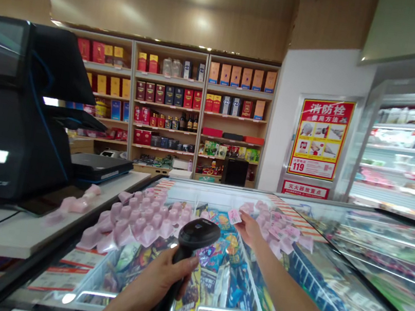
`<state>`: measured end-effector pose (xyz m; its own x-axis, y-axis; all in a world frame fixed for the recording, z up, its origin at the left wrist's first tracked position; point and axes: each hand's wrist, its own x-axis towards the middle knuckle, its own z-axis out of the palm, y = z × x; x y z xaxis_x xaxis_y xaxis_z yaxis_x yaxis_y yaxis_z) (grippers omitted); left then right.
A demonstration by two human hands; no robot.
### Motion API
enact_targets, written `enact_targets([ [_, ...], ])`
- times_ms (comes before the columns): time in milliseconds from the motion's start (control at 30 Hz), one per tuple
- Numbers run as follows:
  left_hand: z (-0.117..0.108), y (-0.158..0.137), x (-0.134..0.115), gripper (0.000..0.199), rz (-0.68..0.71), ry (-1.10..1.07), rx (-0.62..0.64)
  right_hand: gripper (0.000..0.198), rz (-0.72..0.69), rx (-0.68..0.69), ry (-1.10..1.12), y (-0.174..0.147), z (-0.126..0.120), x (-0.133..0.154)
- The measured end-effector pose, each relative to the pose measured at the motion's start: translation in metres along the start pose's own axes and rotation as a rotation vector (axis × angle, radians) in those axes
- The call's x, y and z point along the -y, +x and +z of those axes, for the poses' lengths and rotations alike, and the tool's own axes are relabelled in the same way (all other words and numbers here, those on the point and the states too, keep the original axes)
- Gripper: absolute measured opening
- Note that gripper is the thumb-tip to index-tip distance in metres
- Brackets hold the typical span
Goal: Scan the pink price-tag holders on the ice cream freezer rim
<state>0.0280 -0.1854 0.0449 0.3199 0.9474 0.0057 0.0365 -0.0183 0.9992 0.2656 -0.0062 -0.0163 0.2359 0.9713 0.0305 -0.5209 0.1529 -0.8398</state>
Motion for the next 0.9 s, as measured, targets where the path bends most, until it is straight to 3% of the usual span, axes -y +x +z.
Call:
enact_targets([
  [167, -0.009, 0.003, -0.003, 0.033, -0.03, -0.002, -0.128, 0.019, -0.105, -0.066, -0.244, 0.003, 0.001, -0.013],
  [267, -0.018, 0.005, -0.002, 0.032, -0.011, 0.05, -0.213, 0.023, -0.273, -0.053, -0.538, 0.002, 0.005, -0.031],
  [400, -0.031, 0.006, 0.003, 0.033, -0.026, 0.085, -0.293, 0.029, -0.493, 0.063, -0.923, -0.008, 0.021, -0.056],
  [567, -0.033, 0.006, 0.006, 0.034, -0.031, 0.106, -0.293, 0.032, -0.595, 0.2, -1.13, -0.025, 0.046, -0.073],
  [667, -0.027, 0.007, 0.006, 0.034, -0.059, 0.103, -0.276, 0.031, -0.613, 0.207, -1.244, -0.028, 0.043, -0.061],
  [733, -0.022, 0.009, 0.007, 0.035, -0.064, 0.092, -0.26, 0.032, -0.634, 0.165, -1.377, -0.027, 0.029, -0.039],
  [900, -0.01, 0.011, 0.008, 0.036, -0.067, 0.067, -0.18, 0.032, -0.593, -0.188, -1.85, -0.03, -0.032, 0.026],
])
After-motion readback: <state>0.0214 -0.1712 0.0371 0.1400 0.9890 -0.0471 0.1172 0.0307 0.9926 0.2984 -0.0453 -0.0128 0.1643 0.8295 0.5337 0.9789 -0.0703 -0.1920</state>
